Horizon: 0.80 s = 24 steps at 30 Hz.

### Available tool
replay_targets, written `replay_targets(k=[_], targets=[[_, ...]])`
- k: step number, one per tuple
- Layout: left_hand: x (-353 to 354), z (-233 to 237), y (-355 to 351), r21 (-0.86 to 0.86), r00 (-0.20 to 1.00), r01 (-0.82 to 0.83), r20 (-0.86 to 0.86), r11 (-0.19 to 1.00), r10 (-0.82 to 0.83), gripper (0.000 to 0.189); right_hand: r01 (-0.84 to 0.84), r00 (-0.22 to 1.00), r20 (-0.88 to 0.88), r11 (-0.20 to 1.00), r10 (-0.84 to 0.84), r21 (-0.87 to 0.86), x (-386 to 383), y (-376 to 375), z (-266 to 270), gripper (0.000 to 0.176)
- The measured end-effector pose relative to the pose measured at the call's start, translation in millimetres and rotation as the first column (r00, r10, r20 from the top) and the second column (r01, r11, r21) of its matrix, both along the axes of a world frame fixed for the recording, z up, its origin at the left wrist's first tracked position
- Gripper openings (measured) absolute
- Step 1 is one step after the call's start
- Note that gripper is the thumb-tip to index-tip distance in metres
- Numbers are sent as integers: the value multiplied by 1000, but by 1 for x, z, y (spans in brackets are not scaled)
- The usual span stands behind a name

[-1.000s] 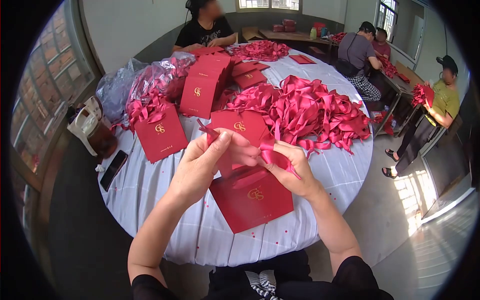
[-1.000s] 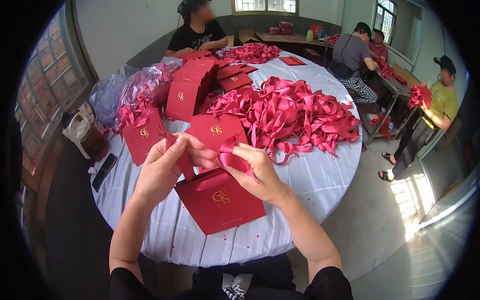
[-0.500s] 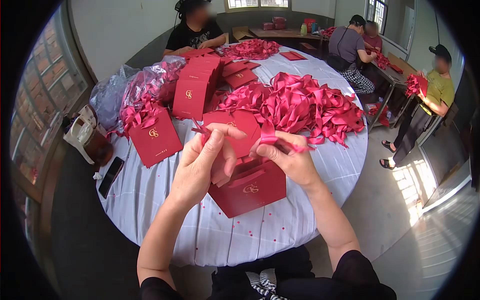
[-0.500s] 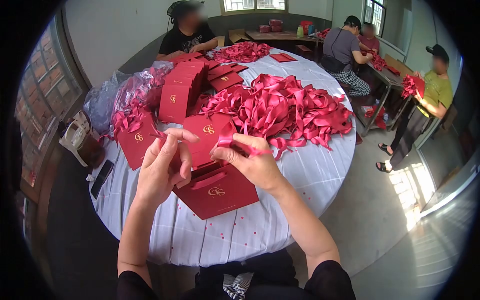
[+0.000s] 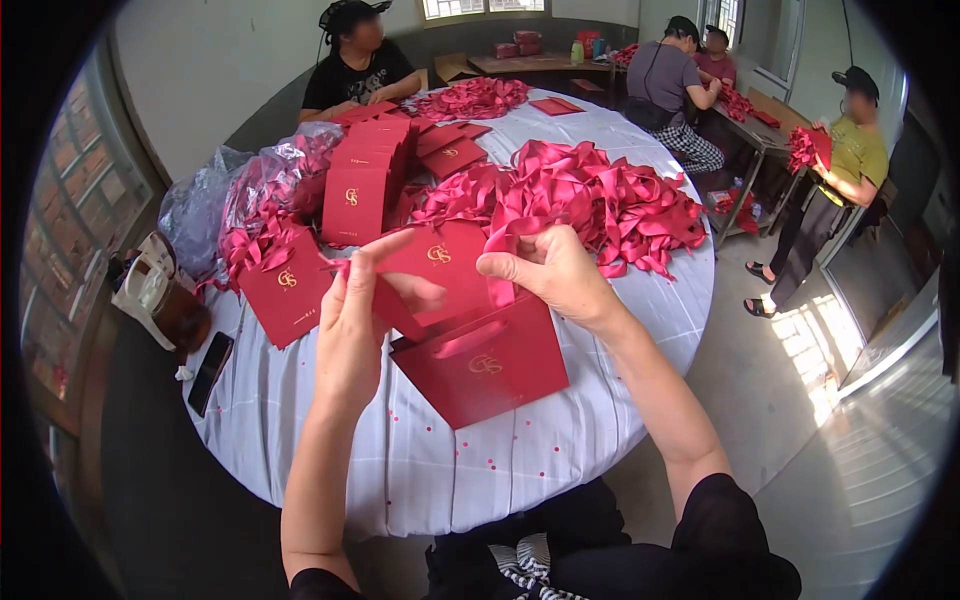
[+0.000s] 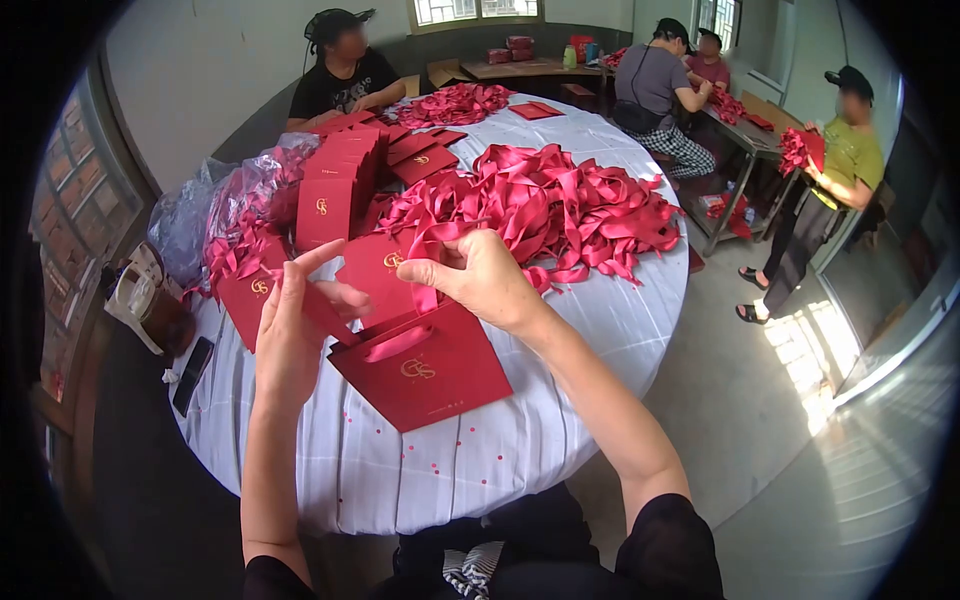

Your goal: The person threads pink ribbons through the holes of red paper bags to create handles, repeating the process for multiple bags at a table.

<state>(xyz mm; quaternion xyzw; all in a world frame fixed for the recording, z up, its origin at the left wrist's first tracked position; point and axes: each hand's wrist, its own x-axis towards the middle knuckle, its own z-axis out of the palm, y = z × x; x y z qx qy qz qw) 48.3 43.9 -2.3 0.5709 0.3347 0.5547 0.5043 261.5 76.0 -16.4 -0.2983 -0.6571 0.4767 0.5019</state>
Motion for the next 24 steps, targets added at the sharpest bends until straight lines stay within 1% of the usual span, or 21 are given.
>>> replay_targets(k=[2, 3, 4, 5, 6, 8, 9, 10, 11, 12, 13, 14, 15, 16, 18, 19, 20, 21, 22, 23, 24], targets=[[-4, 0, -2, -24, 999, 32, 13, 999, -32, 57, -35, 997, 74, 999, 36, -16, 2, -1, 6, 28], [-4, 0, -4, -46, 998, 59, 30, 997, -58, 60, -45, 991, 129, 999, 44, 3, 3, -1, 8, 24], [-3, 1, -5, -61, 1000, 27, -14, 998, -27, 64, -57, 981, 185, 998, 52, 23, 3, -1, 9, 19], [-2, 2, -6, -59, 999, 31, -13, 998, -32, 64, -62, 981, 190, 995, 47, 78, 2, 6, 0, 25], [0, 2, -6, -51, 998, 11, -63, 999, -14, 64, -59, 981, 190, 995, 43, 80, 2, 6, 2, 25], [5, 0, -5, -21, 988, -45, -150, 999, 42, 64, -39, 933, 357, 999, 41, -13, 3, 5, 5, 34], [8, -1, -6, -31, 983, -54, -176, 998, 47, 64, -13, 899, 438, 1000, 24, -28, 0, 8, 5, 43], [9, -3, -7, -40, 978, -62, -201, 997, 53, 63, -7, 898, 439, 1000, 17, -25, 1, 8, 6, 43], [10, -8, -4, -46, 979, -51, -198, 998, 41, 62, 78, 795, 604, 997, -52, -17, 1, 8, 9, 43], [12, -13, -2, -46, 980, -46, -198, 998, 36, 62, 159, 658, 745, 987, -110, 5, 0, 6, 12, 42], [13, -16, -1, -72, 979, -50, -202, 996, 35, 62, 258, 467, 758, 890, -455, 375, -2, 8, -2, 41], [15, -20, 0, -98, 978, -53, -207, 994, 32, 62, 327, 429, 669, 794, -607, 512, -5, 7, -6, 40], [15, -24, 3, -107, 976, -50, -216, 993, 26, 62, 388, 377, 557, 672, -740, 631, -9, 6, -7, 39], [15, -27, 4, -108, 977, -43, -214, 993, 19, 62, 387, 475, 445, 634, -759, 670, -11, 6, -4, 36], [15, -34, 7, -142, 980, -28, -201, 989, -1, 58, 272, 669, 438, 747, -600, 607, -19, 4, 4, 32], [15, -39, 8, -144, 979, -23, -202, 989, -6, 58, 186, 792, 338, 728, -509, 660, -25, 9, -2, 28], [14, -45, 10, -140, 976, -42, -216, 989, 11, 55, 100, 866, 330, 777, -375, 621, -33, 8, -1, 26], [13, -50, 12, -133, 973, -62, -230, 989, 30, 55, 33, 904, 343, 840, -257, 542, -40, 6, -1, 25], [9, -52, 14, -185, 974, -43, -227, 982, 0, 48, 27, 904, 346, 842, -250, 539, -47, 8, -4, 25], [10, -54, 15, -183, 974, -40, -228, 982, -3, 48, 19, 905, 350, 844, -243, 537, -53, 11, -8, 26], [10, -56, 15, -203, 985, -23, -174, 979, -13, 43, 21, 900, 354, 836, -254, 548, -56, 14, -9, 25]])
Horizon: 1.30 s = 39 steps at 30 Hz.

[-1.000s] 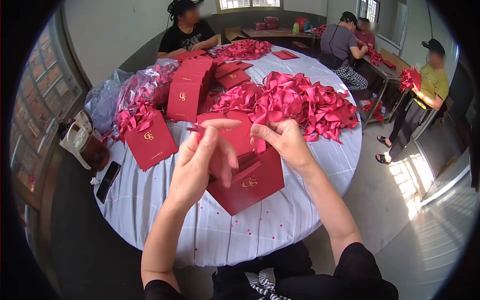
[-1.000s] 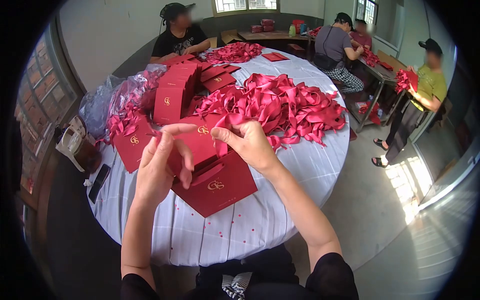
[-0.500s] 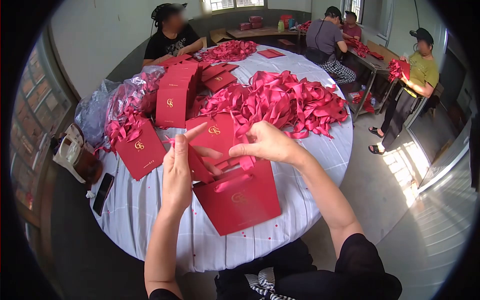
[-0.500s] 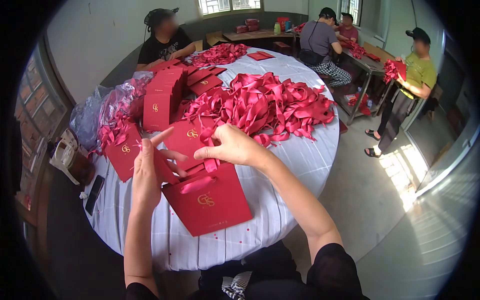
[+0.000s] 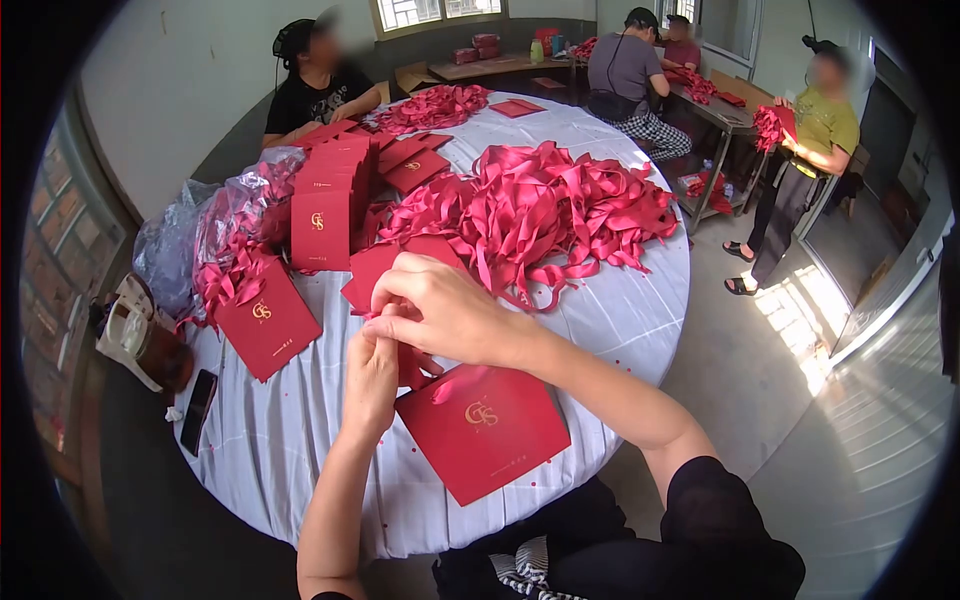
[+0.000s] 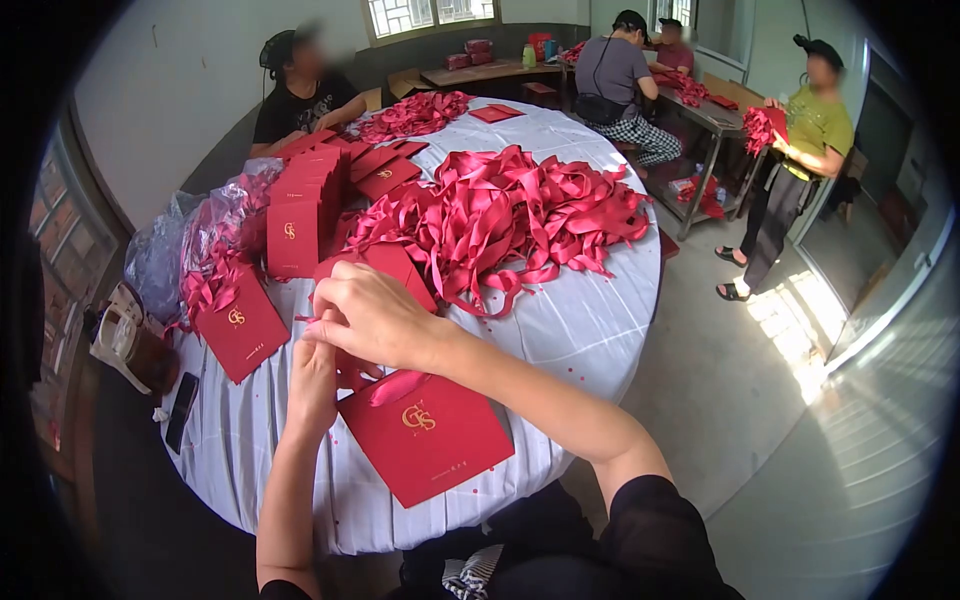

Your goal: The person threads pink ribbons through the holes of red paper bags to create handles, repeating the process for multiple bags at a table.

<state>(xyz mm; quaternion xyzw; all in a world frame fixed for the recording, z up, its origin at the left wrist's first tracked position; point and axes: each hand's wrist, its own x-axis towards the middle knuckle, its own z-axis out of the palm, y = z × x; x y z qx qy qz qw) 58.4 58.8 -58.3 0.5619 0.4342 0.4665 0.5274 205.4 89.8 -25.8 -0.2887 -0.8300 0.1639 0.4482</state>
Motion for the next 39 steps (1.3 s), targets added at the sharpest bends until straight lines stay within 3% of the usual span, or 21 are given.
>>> replay_targets(k=[3, 7, 9, 10, 12, 13, 14, 18, 22, 26, 29, 31, 32, 34, 38, 39], targets=[[-1, -2, 0, -9, 999, 13, 36, 1000, -13, 36, -16, 999, -41, 996, 13, -92, -5, 5, -2, 23], [-1, -1, -1, -14, 1000, 27, 4, 1000, -27, 32, 61, 998, 1, 998, -61, -26, -8, 4, -5, 22], [-4, 1, -1, -26, 998, 61, 26, 998, -61, 29, 58, 995, -70, 980, -72, -189, -9, 2, -3, 19], [-5, 2, -1, -36, 995, 91, 45, 995, -89, 26, 58, 995, -69, 980, -73, -190, -8, 4, -5, 19], [-5, 2, -4, -49, 994, 99, 51, 994, -97, 25, -171, 958, -281, 890, 51, -422, -5, 10, -10, 15], [-5, 2, -5, -59, 993, 107, 56, 992, -104, 25, -185, 952, -303, 881, 50, -436, -3, 13, -13, 14], [-8, 2, -6, -80, 977, 188, 116, 979, -179, 35, -208, 945, -323, 863, 56, -461, -1, 15, -14, 15], [-16, -11, -15, -184, 978, 210, 55, 960, -203, 54, -256, 940, -335, 787, 67, -561, 2, 14, -15, 15], [-16, -25, -21, -215, 976, 194, 140, 957, -167, 62, -354, 916, -381, 701, 127, -618, 3, 13, -19, 15], [-14, -24, -23, -238, 983, 156, 128, 959, -128, 60, -389, 921, -288, 601, 262, -698, 12, 20, -25, 23], [-14, -24, -24, -225, 983, 153, 136, 962, -124, 57, -396, 917, -250, 623, 311, -675, 14, 24, -32, 25], [-13, -26, -23, -214, 980, 163, 144, 963, -133, 54, -237, 949, -12, 687, 316, -687, 17, 22, -24, 19], [-13, -26, -24, -216, 980, 166, 147, 962, -136, 54, -233, 950, -10, 685, 313, -690, 17, 22, -26, 19], [-11, -24, -26, -199, 980, 151, 157, 968, -121, 51, -177, 954, 96, 795, 282, -580, 14, 25, -31, 25], [-10, -28, -28, -203, 983, 134, 152, 970, -104, 44, -128, 984, 41, 846, 174, -518, 5, 19, -38, 25], [-10, -29, -29, -203, 982, 139, 155, 969, -108, 44, -115, 989, 44, 911, 144, -396, 2, 18, -42, 24]])
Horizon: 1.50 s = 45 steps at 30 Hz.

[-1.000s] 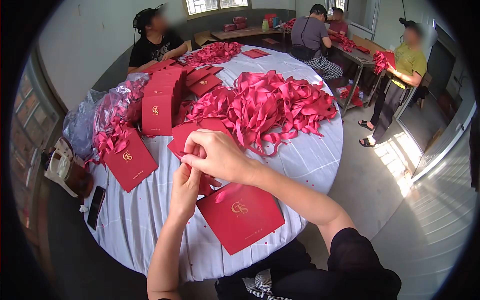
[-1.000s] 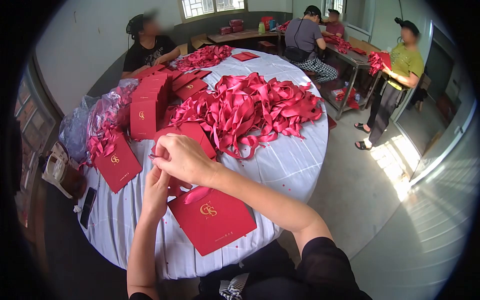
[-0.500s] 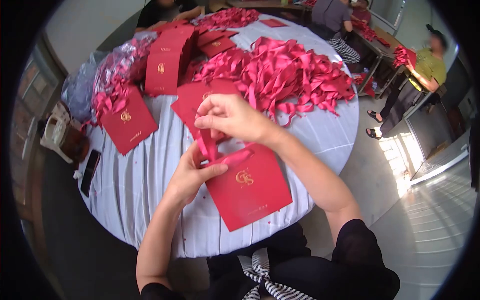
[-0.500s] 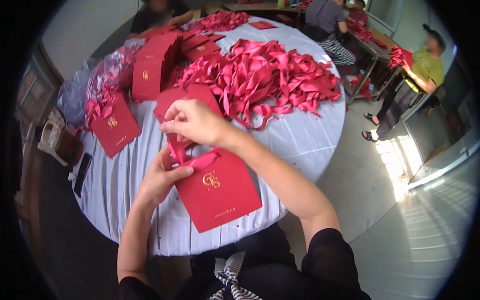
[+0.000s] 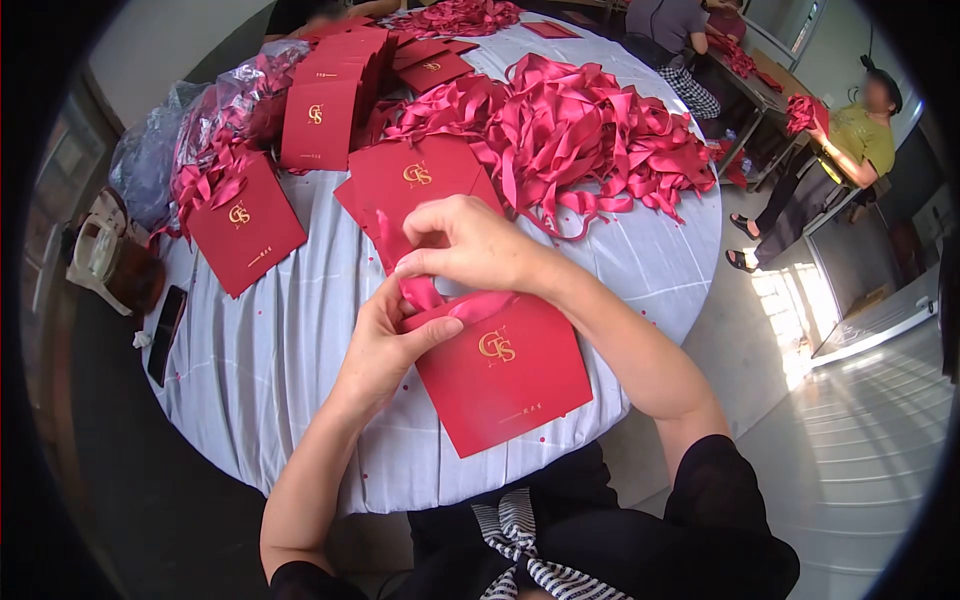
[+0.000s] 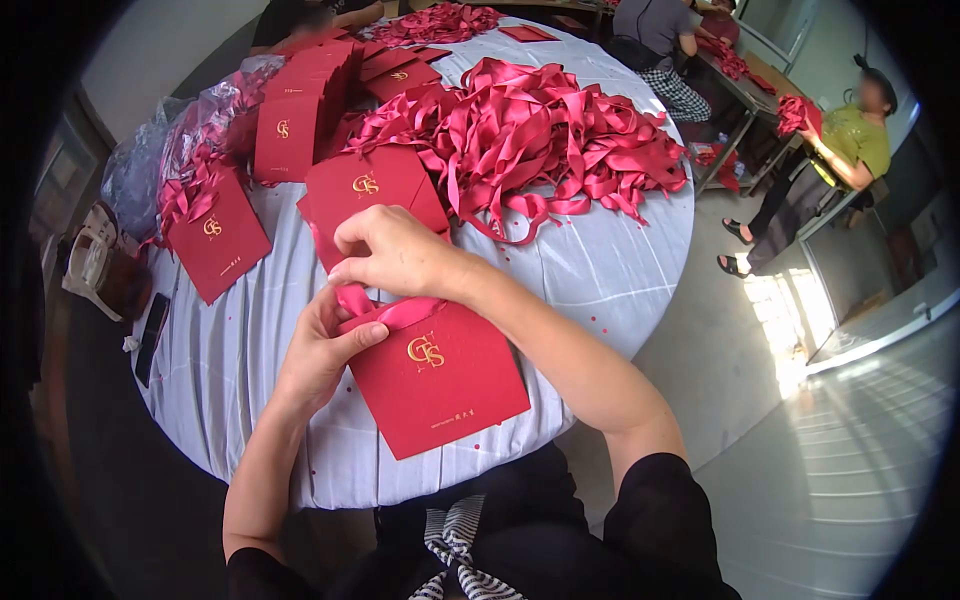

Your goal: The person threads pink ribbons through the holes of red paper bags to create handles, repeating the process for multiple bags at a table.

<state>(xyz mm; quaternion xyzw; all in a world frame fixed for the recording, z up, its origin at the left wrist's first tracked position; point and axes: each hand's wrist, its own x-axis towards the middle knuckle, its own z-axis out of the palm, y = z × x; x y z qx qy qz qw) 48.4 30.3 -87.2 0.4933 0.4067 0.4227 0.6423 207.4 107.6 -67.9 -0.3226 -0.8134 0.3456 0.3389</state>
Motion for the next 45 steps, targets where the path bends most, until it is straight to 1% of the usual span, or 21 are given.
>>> replay_targets(k=[1, 6, 9, 12, 15, 21, 23, 24, 26, 27, 28, 29, 32, 34, 35, 36, 38, 39, 41, 42, 45], targets=[[0, -1, -1, -7, 1000, 3, -27, 1000, -3, 42, 24, 1000, -19, 990, -22, 136, -2, -1, -5, 23], [4, -1, -5, 16, 1000, 1, 6, 1000, -1, 33, 37, 995, -104, 975, -14, 221, -12, -3, -14, 21], [3, -3, -5, -4, 1000, -3, 20, 1000, 3, 32, 28, 1000, 1, 989, -28, 148, -10, -6, -10, 25], [1, -5, -4, -38, 1000, 9, 21, 999, -8, 31, 45, 996, -81, 986, -32, 164, -13, -5, -15, 27], [-2, -8, -4, -55, 999, 38, 14, 998, -38, 42, 38, 997, -71, 982, -25, 185, -13, -4, -16, 28], [-2, -8, -4, -119, 999, 17, 39, 993, -13, 42, 43, 999, -9, 981, -42, 192, -12, -3, -15, 24], [-1, -3, -3, -74, 996, 25, 89, 997, -19, 43, 91, 994, -87, 949, -68, 302, -6, 2, -9, 20], [0, -1, -2, -32, 990, 30, 141, 999, -25, 44, 113, 977, -189, 990, -97, 80, 0, -3, 5, 18], [-8, 0, 3, -53, 988, 5, 154, 999, 3, 52, 316, 943, -190, 915, -273, 252, 17, 3, 25, 16], [-11, 3, 5, -39, 984, -53, 166, 998, 59, 51, 416, 907, -205, 858, -368, 301, 26, 8, 27, 22], [-14, 8, 6, -18, 985, -94, 142, 995, 95, 51, 496, 867, -76, 838, -493, 228, 37, 8, 36, 38], [-18, 13, 6, 6, 984, -133, 120, 991, 131, 52, 472, 880, 19, 877, -475, 94, 48, 9, 40, 63], [-24, 17, 8, 83, 975, -208, 91, 975, 201, 53, 393, 877, 366, 903, -311, -174, 55, 1, 52, 90], [-25, 22, 7, 137, 972, -223, 100, 965, 210, 52, 184, 957, 275, 922, -89, -342, 48, -5, 50, 85], [-25, 24, 6, 169, 971, -232, 91, 958, 220, 52, 88, 983, 186, 907, -11, -412, 47, -5, 47, 70], [-26, 24, 5, 217, 971, -237, 77, 947, 226, 52, 92, 982, 188, 907, -15, -411, 46, -2, 43, 70], [-24, 26, 3, 244, 973, -230, 62, 942, 221, 52, -58, 996, 37, 893, 83, -446, 45, 7, 33, 52], [-24, 27, 2, 269, 974, -225, 44, 937, 221, 52, -161, 986, -118, 882, 121, -443, 42, 4, 32, 35], [-21, 29, 0, 323, 977, -194, -24, 926, 213, 50, -221, 962, -224, 926, 156, -306, 37, -3, 34, 26], [-20, 28, -1, 347, 974, -185, -60, 919, 219, 50, -209, 962, -235, 925, 137, -318, 36, -2, 33, 20], [-20, 27, -2, 345, 978, -185, -25, 920, 206, 51, -23, 972, -234, 967, -39, -253, 23, -5, 27, 18]])
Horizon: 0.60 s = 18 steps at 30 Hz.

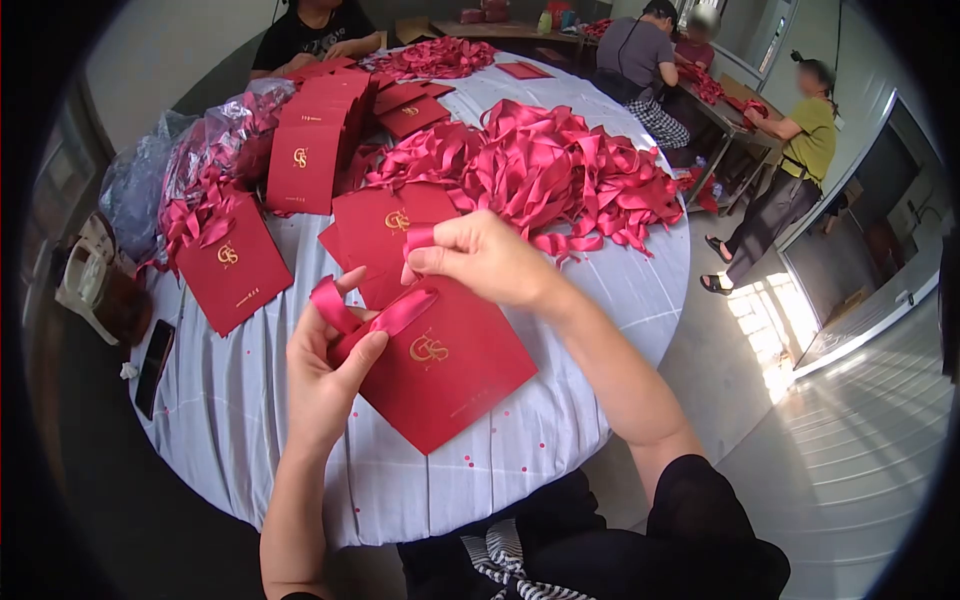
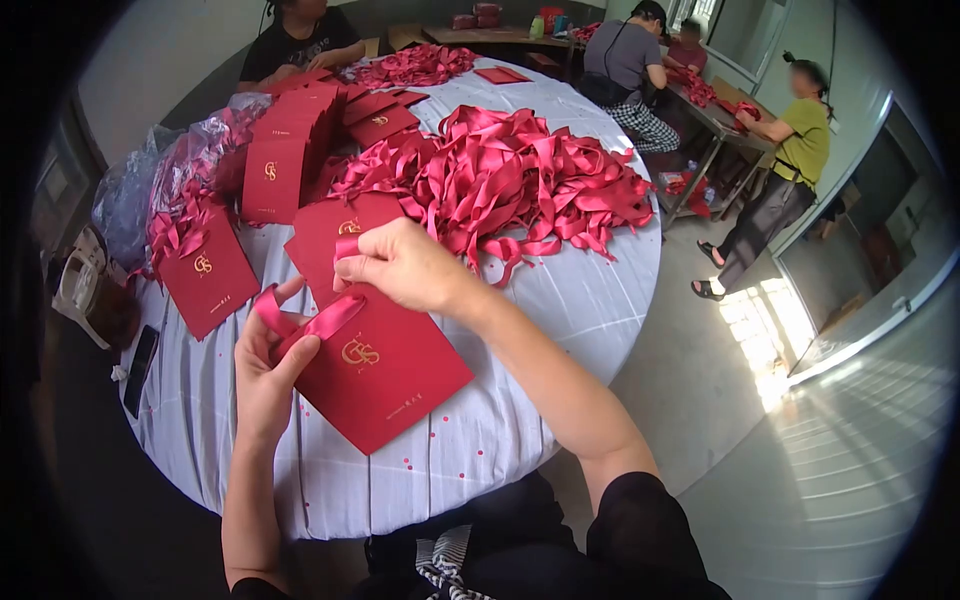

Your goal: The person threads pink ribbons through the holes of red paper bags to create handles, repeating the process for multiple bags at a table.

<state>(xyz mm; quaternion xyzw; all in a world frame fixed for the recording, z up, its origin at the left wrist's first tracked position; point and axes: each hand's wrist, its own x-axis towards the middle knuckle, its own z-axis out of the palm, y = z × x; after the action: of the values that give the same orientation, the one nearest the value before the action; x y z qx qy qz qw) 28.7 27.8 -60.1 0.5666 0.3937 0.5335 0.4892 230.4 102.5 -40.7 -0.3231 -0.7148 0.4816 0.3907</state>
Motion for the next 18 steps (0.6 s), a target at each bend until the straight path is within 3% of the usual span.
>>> replay_targets(k=[3, 7, 10, 13, 16, 18], targets=[[0, -3, 0, -17, 1000, 5, 14, 1000, -5, 55, 179, 976, 97, 972, -195, 153, -11, -6, -8, 20], [0, -5, 3, -27, 1000, 5, 15, 1000, -4, 57, 297, 935, 113, 915, -337, 273, -17, -12, -7, 21], [-2, -4, 4, -77, 998, 18, 55, 997, -13, 60, 315, 935, 39, 875, -354, 368, -21, -8, -14, 21], [-7, -4, 8, -78, 996, 49, 76, 996, -43, 51, 270, 945, 77, 892, -318, 363, -17, -12, -8, 21], [-13, -7, 12, -170, 1000, -30, 3, 985, 31, 40, 215, 950, 93, 838, -299, 502, -21, -13, -12, 21], [-11, -13, 13, -87, 986, -153, -84, 984, 146, 28, 226, 953, 31, 773, -302, 593, -28, -15, -17, 18]])
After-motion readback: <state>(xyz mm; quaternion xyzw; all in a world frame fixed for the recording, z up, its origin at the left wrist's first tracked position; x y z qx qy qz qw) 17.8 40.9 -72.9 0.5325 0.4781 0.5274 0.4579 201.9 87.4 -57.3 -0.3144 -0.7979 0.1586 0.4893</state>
